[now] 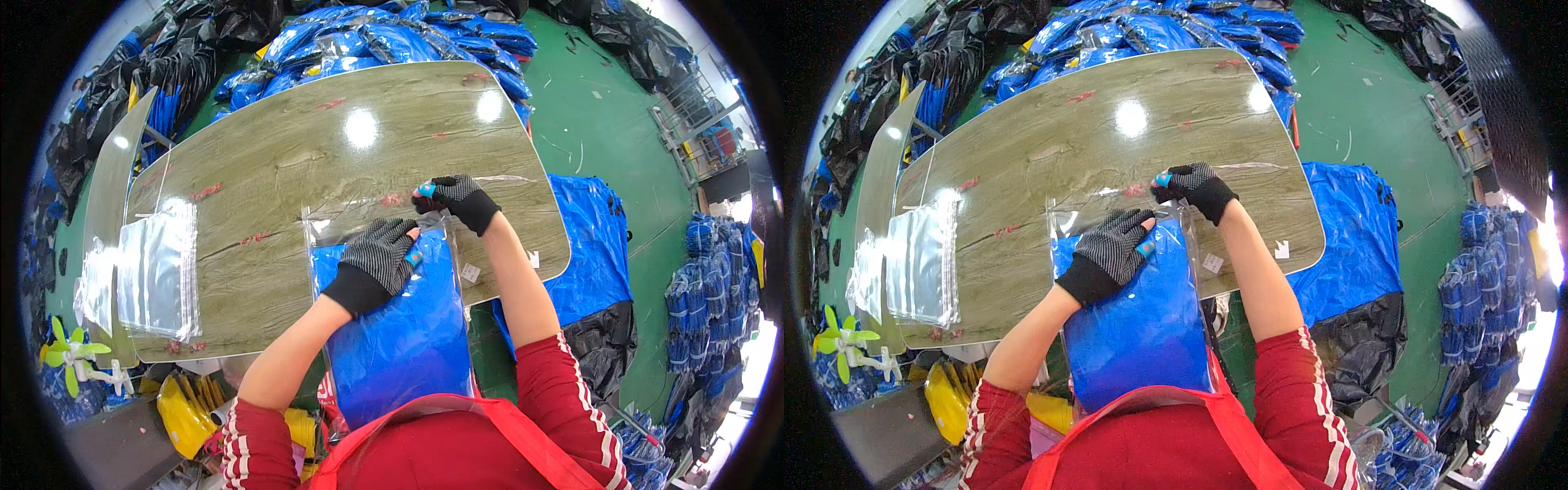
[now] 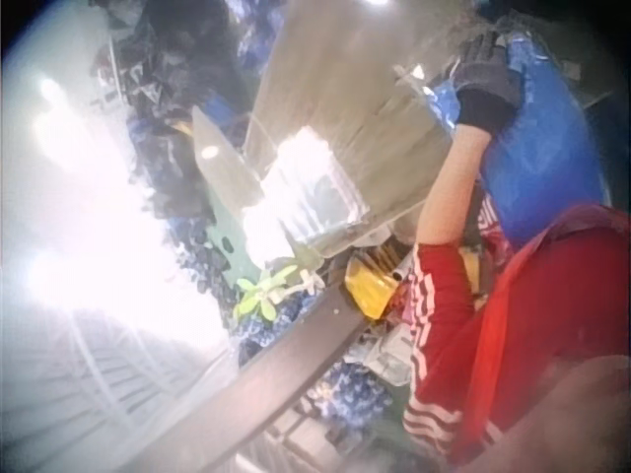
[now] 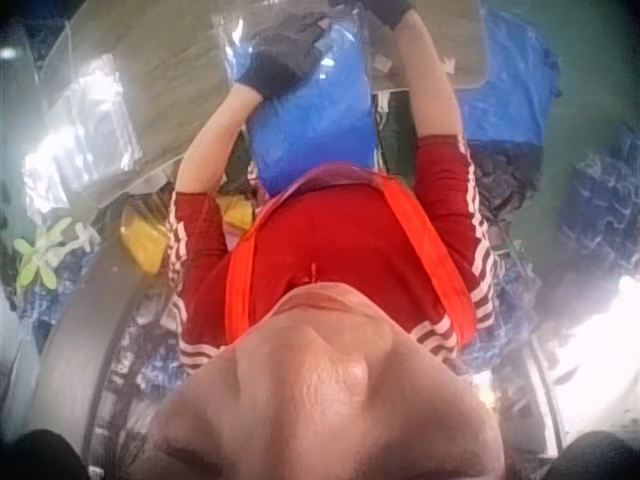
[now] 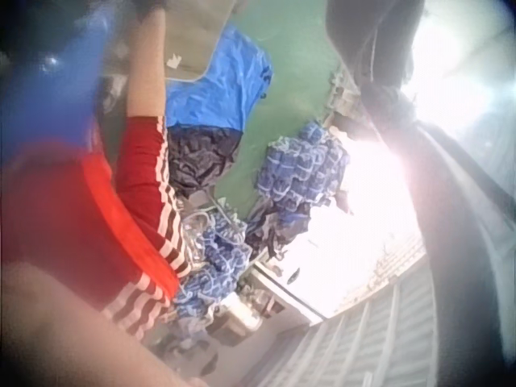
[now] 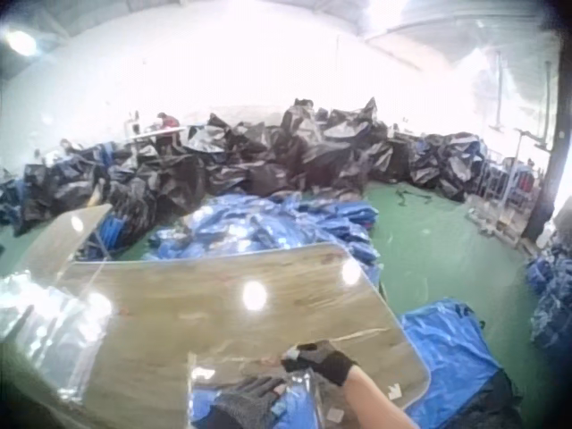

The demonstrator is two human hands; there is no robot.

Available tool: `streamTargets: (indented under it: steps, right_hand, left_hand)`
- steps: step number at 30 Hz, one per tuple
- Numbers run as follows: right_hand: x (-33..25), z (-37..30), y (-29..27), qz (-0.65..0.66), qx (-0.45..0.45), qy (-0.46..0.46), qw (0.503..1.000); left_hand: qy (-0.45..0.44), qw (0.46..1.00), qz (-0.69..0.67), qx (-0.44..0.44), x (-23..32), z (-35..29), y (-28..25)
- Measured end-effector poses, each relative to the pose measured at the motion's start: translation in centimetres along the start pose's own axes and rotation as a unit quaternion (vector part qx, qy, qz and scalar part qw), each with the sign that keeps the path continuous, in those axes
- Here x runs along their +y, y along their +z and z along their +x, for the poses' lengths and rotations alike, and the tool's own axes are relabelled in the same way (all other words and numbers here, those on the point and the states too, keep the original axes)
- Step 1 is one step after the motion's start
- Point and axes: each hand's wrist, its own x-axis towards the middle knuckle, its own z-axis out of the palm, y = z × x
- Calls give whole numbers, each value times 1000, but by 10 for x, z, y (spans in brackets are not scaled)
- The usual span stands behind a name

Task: The person folds a blue and black tarp on a table, places it into a clear plastic bag, and seals the bag. The person repeats this process for multiple tarps, stacking the packaged items on the table.

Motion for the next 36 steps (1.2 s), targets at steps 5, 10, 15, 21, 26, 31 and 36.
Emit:
streamTargets:
  steps: [5, 10, 15, 21, 26, 31, 36]
  right_hand:
    - [-5, -65, -7, -111, -109, -93, 983]
    - [-4, -93, 2, -340, -39, -265, 902]
    - [-44, -66, 56, -552, -27, -45, 832]
    - [-40, -17, 115, -613, 3, -187, 767]
    - [-13, -28, 107, -565, 1, -290, 773]
    - [-24, -39, 100, -484, -47, -320, 813]
    - [-26, -63, 102, -549, -60, -274, 787]
  left_hand:
    - [-20, 998, -53, -42, -18, 0, 16]
    - [24, 998, -10, 56, -25, -27, -11]
    - [-96, 988, 69, 101, -57, -66, -22]
    - [-140, 985, 19, 101, -70, -76, -6]
    - [-252, 958, 28, 133, -52, -63, -5]
    - [-210, 959, 53, 181, -69, -55, 1]
    - [-142, 967, 188, 97, -74, -75, -18]
